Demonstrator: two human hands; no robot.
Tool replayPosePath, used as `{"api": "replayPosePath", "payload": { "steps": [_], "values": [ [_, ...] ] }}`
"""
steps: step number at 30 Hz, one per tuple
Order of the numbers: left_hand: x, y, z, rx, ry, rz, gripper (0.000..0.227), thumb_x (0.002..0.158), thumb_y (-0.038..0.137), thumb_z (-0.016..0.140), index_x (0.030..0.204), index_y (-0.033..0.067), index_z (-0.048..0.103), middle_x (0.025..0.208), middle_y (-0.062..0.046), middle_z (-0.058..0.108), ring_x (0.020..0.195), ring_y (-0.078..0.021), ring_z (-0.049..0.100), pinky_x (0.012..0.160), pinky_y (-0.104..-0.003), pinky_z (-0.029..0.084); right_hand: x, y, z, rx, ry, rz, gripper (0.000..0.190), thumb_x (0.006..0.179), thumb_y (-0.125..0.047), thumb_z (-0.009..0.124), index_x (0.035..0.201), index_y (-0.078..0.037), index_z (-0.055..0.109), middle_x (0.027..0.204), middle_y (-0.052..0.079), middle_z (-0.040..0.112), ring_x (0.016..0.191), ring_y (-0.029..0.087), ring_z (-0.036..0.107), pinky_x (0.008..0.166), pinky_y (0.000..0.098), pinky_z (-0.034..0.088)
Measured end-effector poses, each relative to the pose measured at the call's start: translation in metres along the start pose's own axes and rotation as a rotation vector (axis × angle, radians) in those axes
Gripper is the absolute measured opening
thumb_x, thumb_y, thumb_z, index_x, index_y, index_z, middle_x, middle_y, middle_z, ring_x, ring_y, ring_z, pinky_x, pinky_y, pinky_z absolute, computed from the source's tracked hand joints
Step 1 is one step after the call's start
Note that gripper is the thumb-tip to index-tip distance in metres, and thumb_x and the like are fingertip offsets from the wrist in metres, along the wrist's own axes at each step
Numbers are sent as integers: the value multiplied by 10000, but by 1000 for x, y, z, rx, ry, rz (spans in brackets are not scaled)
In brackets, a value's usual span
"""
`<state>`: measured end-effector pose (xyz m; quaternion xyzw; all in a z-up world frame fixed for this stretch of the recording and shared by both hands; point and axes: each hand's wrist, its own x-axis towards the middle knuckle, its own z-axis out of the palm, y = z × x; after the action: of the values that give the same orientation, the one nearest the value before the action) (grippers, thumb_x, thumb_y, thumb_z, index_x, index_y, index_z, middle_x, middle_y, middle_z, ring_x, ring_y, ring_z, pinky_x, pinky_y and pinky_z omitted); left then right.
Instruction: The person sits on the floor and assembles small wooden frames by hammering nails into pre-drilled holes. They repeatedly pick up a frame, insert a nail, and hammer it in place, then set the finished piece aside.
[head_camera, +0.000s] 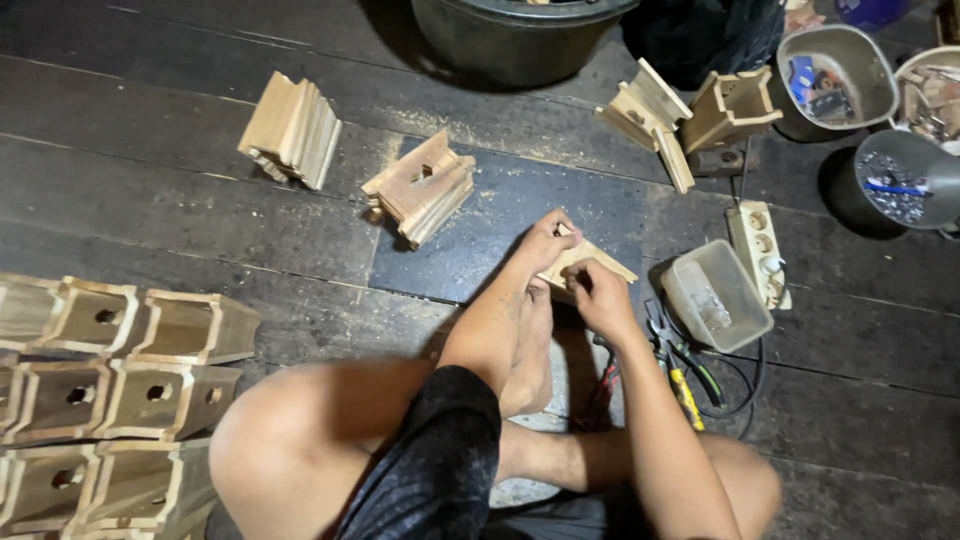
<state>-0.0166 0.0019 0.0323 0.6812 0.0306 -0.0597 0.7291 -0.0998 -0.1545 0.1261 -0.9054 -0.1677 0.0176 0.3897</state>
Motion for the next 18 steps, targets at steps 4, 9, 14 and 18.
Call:
{"api": "replayPosePath", "payload": {
  "steps": [4, 9, 14, 18],
  "values": [
    [-12, 20, -2, 46, 1, -6, 259, 808, 214, 845, 1040, 174, 738, 884, -113, 705, 799, -233, 661, 710, -342, 507, 8, 6, 0, -20, -3, 99, 249, 895, -111, 762, 1097, -90, 618, 942, 209, 778, 1011, 461, 738, 901, 555, 547],
    [-13, 20, -2, 40, 6, -8, 271, 797, 221, 849, 1036, 163, 734, 875, -106, 699, 803, -229, 655, 703, -333, 498, 11, 2, 0, -47, -45, 161, 281, 886, -142, 765, 1089, -104, 574, 959, 226, 772, 1012, 482, 735, 870, 572, 550],
    [-3, 2, 7, 56, 32, -27, 257, 791, 236, 851, 1019, 176, 750, 839, -104, 679, 773, -231, 650, 679, -343, 499, 7, -5, 1, -131, -48, 204, 283, 891, -179, 768, 1079, -128, 563, 954, 204, 774, 1018, 464, 740, 878, 558, 563],
    [18, -15, 6, 73, 39, -24, 260, 777, 227, 853, 1010, 168, 754, 833, -111, 683, 772, -236, 660, 680, -334, 504, 8, -3, 4, -139, -60, 144, 278, 893, -152, 741, 1083, -116, 542, 939, 241, 758, 986, 494, 731, 860, 580, 548]
  ]
}}
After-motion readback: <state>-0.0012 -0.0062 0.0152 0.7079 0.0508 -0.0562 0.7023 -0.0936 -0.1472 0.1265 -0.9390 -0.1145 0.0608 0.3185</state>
